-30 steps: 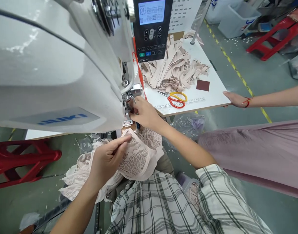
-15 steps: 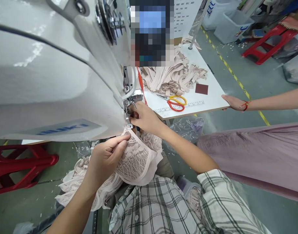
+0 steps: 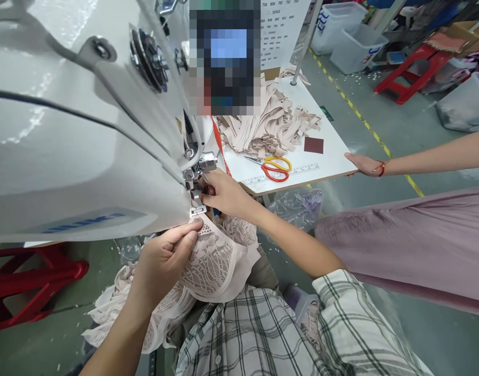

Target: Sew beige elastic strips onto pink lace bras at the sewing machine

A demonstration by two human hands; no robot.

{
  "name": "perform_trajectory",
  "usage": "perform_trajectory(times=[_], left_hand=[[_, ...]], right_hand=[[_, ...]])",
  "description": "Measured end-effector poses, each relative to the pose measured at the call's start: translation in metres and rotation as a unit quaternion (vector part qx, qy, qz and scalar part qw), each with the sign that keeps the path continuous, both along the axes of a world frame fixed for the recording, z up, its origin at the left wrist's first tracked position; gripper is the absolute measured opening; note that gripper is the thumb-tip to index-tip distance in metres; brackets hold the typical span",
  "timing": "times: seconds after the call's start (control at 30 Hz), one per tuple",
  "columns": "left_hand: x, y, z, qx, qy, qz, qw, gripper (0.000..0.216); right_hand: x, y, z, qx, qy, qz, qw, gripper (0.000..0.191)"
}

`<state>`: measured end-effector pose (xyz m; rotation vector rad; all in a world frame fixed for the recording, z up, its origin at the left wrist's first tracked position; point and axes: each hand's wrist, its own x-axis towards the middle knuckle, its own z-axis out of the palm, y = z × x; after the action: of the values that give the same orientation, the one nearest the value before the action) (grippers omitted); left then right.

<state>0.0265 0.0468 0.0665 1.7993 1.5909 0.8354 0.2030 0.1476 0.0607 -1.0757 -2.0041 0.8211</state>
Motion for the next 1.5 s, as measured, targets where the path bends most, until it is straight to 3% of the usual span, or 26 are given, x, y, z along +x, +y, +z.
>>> perform_trajectory(times=[0.33, 0.73, 1.5], left_hand=[[0.001, -0.001, 0.001, -0.009, 0.003, 0.01, 1.0, 0.022], [0.002, -0.006, 0.001, -0.006, -0.004, -0.003, 1.0, 0.029], [-0.002, -0.017, -0.002, 0.026, 0.026, 0.052, 0.998, 0.025]], right_hand=[[0.0, -0.002, 0.004, -0.051, 0.0, 0.003, 0.999, 0.005], [0.0, 0.002, -0.018, -0.03, 0.072, 0.018, 0.997, 0.012], [-0.007, 0.003, -0.024, -0.009, 0.052, -0.005, 0.999, 0.006]])
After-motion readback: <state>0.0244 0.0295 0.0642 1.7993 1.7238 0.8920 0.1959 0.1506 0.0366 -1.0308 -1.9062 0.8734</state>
